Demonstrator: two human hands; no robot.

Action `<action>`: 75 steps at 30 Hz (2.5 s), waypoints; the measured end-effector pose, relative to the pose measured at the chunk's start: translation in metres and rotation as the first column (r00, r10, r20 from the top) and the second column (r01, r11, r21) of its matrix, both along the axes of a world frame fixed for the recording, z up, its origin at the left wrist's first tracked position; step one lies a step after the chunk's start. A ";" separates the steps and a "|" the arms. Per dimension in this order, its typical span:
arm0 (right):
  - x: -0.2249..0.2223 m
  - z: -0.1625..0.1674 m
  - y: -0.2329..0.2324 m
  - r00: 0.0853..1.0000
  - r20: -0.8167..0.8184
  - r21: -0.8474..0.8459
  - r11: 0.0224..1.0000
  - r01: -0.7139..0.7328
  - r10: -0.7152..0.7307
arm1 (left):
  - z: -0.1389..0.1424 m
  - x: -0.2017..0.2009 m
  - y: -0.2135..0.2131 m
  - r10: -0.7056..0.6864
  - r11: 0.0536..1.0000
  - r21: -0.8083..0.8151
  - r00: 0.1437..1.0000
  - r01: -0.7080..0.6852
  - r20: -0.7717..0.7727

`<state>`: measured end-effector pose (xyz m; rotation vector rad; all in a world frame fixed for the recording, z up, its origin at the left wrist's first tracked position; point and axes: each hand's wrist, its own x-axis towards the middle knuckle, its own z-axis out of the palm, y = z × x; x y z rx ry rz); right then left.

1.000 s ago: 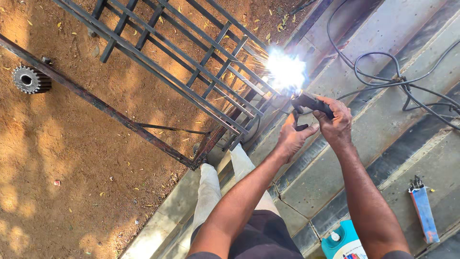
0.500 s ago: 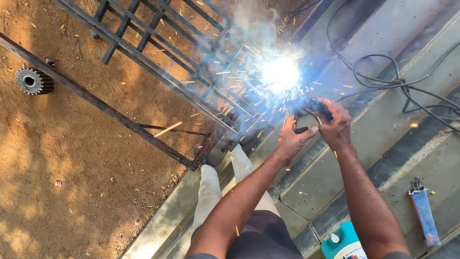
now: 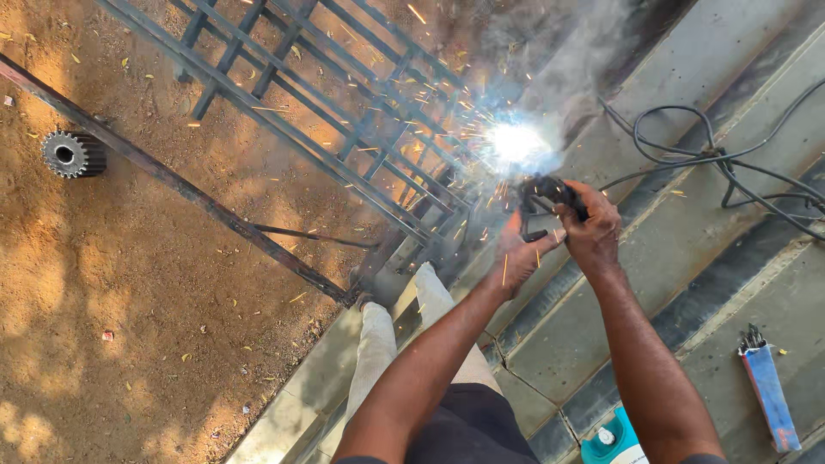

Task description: The person welds the joints of a black metal grate structure using a handheld arc welding tool.

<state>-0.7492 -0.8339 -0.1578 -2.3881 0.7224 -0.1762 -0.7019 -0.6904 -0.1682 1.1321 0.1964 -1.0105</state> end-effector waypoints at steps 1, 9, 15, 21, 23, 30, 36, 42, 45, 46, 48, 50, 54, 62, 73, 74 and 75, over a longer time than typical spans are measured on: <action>0.000 -0.001 0.000 1.000 -0.007 0.022 1.000 0.015 -0.015 | -0.001 -0.001 0.000 0.026 0.999 -0.042 1.000 -0.026 -0.005; 0.004 0.002 0.003 0.998 0.058 0.022 1.000 -0.018 0.017 | 0.000 0.003 -0.002 -0.014 0.998 0.066 1.000 0.016 -0.021; -0.001 0.007 0.012 0.997 0.056 0.123 0.992 0.036 -0.044 | 0.001 0.000 0.004 0.039 0.998 -0.050 0.998 -0.042 -0.054; -0.019 0.007 0.022 0.995 0.055 0.002 0.997 -0.081 0.081 | 0.000 -0.028 0.022 0.061 0.998 0.015 0.998 -0.061 0.006; -0.019 0.003 0.025 0.992 0.042 -0.010 0.993 -0.122 0.122 | -0.004 -0.032 0.025 0.083 0.997 0.003 0.996 -0.083 -0.018; -0.017 -0.005 0.036 0.986 0.022 -0.033 0.985 -0.167 0.168 | -0.012 -0.032 0.038 0.104 0.995 -0.005 0.993 -0.104 -0.063; -0.012 -0.006 0.037 0.986 0.034 0.008 0.986 -0.165 0.164 | -0.003 -0.025 0.045 -0.024 0.996 0.085 0.997 0.030 -0.072; -0.008 0.004 0.045 0.988 0.040 0.078 0.985 -0.151 0.148 | 0.010 -0.019 0.053 -0.003 0.997 0.082 0.996 0.011 -0.093; -0.008 0.007 0.045 0.990 0.050 0.180 0.974 -0.137 0.130 | 0.009 -0.023 0.055 0.042 0.998 0.045 0.995 -0.038 -0.089; -0.010 0.006 0.045 0.989 0.072 0.217 0.966 -0.142 0.130 | 0.007 -0.025 0.056 0.046 0.998 0.045 0.995 -0.042 -0.090; -0.013 0.001 0.041 0.969 0.094 0.141 0.961 -0.238 0.227 | 0.003 -0.030 0.058 0.039 0.996 0.085 0.999 -0.037 -0.021; -0.022 -0.007 0.039 0.974 -0.004 0.043 0.973 -0.227 0.228 | 0.000 -0.038 0.061 0.067 0.997 0.041 0.997 -0.068 0.035; -0.042 -0.030 0.038 0.979 -0.117 -0.113 0.977 -0.180 0.167 | -0.005 -0.045 0.067 0.199 0.949 -0.234 0.977 -0.211 -0.075; -0.057 -0.040 0.047 0.973 -0.029 -0.136 0.964 -0.229 0.227 | 0.013 -0.041 0.083 0.042 0.999 0.007 0.997 -0.043 0.060; -0.061 -0.058 0.089 0.978 0.099 0.115 0.974 -0.195 0.185 | -0.049 -0.073 0.110 0.100 0.995 -0.008 0.992 -0.100 0.077; -0.062 -0.062 0.093 0.983 0.077 0.124 0.977 -0.175 0.166 | -0.055 -0.076 0.113 0.074 0.996 0.040 0.991 -0.079 0.114; -0.062 -0.064 0.097 0.991 0.020 0.121 0.983 -0.136 0.134 | -0.059 -0.079 0.117 0.042 0.994 0.091 0.989 -0.055 0.141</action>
